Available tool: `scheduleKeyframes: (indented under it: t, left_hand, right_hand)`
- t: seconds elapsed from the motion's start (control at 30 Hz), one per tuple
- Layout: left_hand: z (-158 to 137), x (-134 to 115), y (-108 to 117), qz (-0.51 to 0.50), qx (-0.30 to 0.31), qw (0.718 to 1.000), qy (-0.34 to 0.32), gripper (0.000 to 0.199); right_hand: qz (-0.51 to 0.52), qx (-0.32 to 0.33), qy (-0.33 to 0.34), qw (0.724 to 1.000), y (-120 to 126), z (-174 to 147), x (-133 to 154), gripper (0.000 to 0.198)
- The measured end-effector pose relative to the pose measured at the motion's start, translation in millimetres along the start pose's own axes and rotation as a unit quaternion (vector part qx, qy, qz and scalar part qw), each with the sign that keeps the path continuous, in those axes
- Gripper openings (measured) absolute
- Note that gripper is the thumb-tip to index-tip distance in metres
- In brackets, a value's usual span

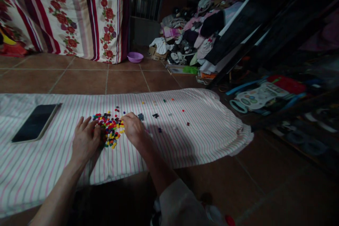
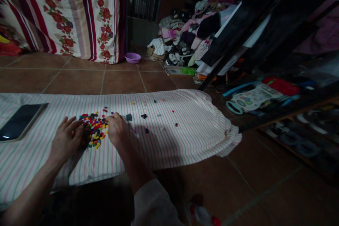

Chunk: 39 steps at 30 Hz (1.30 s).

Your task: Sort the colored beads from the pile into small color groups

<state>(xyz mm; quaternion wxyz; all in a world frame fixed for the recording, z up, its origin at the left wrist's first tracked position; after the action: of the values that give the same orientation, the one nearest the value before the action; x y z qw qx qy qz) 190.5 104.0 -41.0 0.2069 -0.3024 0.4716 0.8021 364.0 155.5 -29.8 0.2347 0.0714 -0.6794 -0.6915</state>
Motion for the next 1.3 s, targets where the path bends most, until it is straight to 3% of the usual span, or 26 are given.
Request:
scheduleKeyframes:
  t: [0.27,0.43,0.67,0.83,1.03,1.2,1.3]
  left_hand:
    - [0.9,-5.7,1.2,-0.011,-0.016,1.000,-0.002,0.045]
    - [5.6,6.8,6.1,0.020,-0.023,0.999,-0.015,0.038]
    - [8.5,23.0,16.4,0.036,-0.034,0.999,-0.001,0.039]
    - [7.7,26.5,18.6,0.043,-0.035,0.998,-0.018,0.042]
    - [5.8,32.9,21.6,0.028,-0.048,0.998,0.020,0.041]
    - [5.5,33.2,24.8,0.018,-0.050,0.998,0.044,0.041]
    - [6.3,31.3,25.0,0.015,-0.045,0.998,0.048,0.044]
  right_hand:
    - [0.015,-0.085,-0.053,0.995,12.7,23.1,-41.2,0.038]
    - [-0.017,-0.088,-0.059,0.994,16.8,56.4,-60.5,0.040]
    - [-0.085,-0.036,-0.037,0.995,3.3,88.3,-63.8,0.045]
    - [-0.116,-0.004,-0.022,0.993,-6.8,93.4,-65.5,0.042]
    - [-0.152,0.003,-0.020,0.988,-14.2,93.6,-63.3,0.041]
    - [-0.141,0.009,-0.023,0.990,-8.4,92.6,-60.8,0.039]
    - [-0.122,-0.035,-0.059,0.990,10.0,85.1,-54.7,0.036]
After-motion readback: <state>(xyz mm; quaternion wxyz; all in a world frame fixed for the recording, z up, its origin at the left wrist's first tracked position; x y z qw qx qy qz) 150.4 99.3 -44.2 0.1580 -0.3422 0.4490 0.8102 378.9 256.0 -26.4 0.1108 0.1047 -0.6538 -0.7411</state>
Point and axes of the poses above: each hand's wrist, its own z-axis towards the middle knuckle, its own y-axis out of the back of the hand, x = y × z, the point moved 7 cm from there along z, towards the middle knuckle, and after that the axes turned 13 degrees about -z, right-handed, at the moved point
